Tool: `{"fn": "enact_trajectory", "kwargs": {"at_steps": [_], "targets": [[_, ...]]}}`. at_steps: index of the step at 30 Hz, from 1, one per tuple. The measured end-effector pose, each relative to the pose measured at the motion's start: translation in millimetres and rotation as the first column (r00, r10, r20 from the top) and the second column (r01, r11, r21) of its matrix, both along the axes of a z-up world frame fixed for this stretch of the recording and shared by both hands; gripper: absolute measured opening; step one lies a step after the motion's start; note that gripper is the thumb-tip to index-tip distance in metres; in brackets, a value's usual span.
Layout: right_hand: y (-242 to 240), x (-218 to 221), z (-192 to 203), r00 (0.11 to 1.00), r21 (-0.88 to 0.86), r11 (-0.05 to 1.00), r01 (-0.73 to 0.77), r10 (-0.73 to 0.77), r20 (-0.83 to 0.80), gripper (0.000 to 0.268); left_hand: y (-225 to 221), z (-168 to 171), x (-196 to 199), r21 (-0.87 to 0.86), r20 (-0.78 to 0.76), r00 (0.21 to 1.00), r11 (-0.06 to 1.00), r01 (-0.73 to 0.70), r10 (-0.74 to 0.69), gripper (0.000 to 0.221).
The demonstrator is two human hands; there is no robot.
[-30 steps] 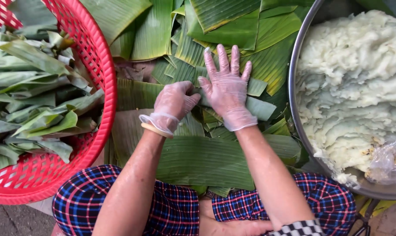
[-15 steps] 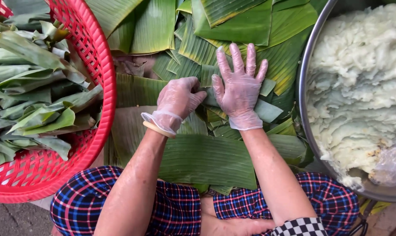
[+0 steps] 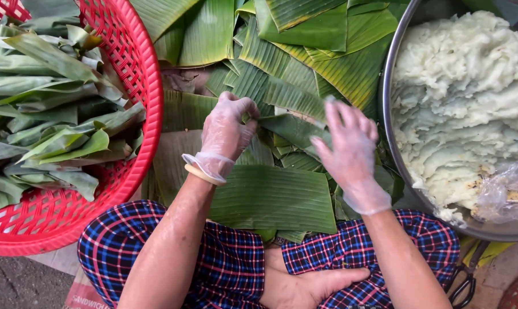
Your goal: The person is portioning dough from a large bowl, adding a small amount of filling, and then wrapping the dough in banana leaves.
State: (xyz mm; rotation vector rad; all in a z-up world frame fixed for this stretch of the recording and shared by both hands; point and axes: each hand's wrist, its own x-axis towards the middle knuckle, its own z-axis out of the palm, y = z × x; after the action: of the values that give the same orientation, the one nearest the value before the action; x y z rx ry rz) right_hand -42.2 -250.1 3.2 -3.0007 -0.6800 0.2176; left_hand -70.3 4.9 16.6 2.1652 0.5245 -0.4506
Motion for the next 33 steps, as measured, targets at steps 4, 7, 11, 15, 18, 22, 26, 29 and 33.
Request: {"fn": "enact_trajectory", "kwargs": {"at_steps": [4, 7, 11, 15, 18, 22, 26, 29, 33], "targets": [[-48, -27, -38, 0.936, 0.004, 0.997, -0.078, 0.072, 0.343, 0.057, 1, -20, 4, -0.089, 0.021, 1.0, 0.996, 0.002, 0.0, 0.012], [-41, -43, -41, 0.932, 0.105, 0.984, -0.142, 0.097, 0.35, 0.045, 0, -55, 7, -0.181, 0.059, 0.998, 0.983, -0.021, 0.032, 0.01], [-19, -46, -20, 0.986, 0.558, 0.822, -0.116, 0.026, 0.166, 0.029, 8, -85, 10, -0.459, 0.046, 0.988, 0.881, -0.113, 0.15, 0.012], [-3, -39, 14, 0.969, 0.614, 0.754, 0.235, -0.129, -0.211, 0.053, 6, -66, 14, -0.684, -0.073, 0.947, 0.675, -0.276, 0.314, 0.011], [3, -40, 10, 0.863, 0.528, 0.716, 0.456, -0.212, -0.458, 0.067, 3, -35, 14, -0.719, -0.097, 0.968, 0.656, -0.229, 0.231, 0.052], [18, -45, 13, 0.786, 0.535, 0.619, 0.575, -0.236, -0.571, 0.065, -8, -18, 14, -0.573, -0.01, 0.984, 0.806, -0.149, 0.175, 0.068], [19, -26, 44, 0.883, 0.72, 0.512, 0.469, -0.275, -0.38, 0.043, -30, -30, 27, -0.732, 0.244, 0.803, 0.646, -0.215, 0.544, 0.046], [24, 7, 71, 0.956, 0.803, 0.53, 0.272, -0.247, -0.16, 0.037, -29, -62, 42, -0.941, -0.029, 0.657, 0.201, -0.271, 0.753, 0.043], [64, 52, 49, 0.975, 0.633, 0.772, -0.064, -0.088, 0.205, 0.039, -26, -77, 46, -0.795, 0.052, 0.705, 0.457, -0.399, 0.707, 0.044]]}}
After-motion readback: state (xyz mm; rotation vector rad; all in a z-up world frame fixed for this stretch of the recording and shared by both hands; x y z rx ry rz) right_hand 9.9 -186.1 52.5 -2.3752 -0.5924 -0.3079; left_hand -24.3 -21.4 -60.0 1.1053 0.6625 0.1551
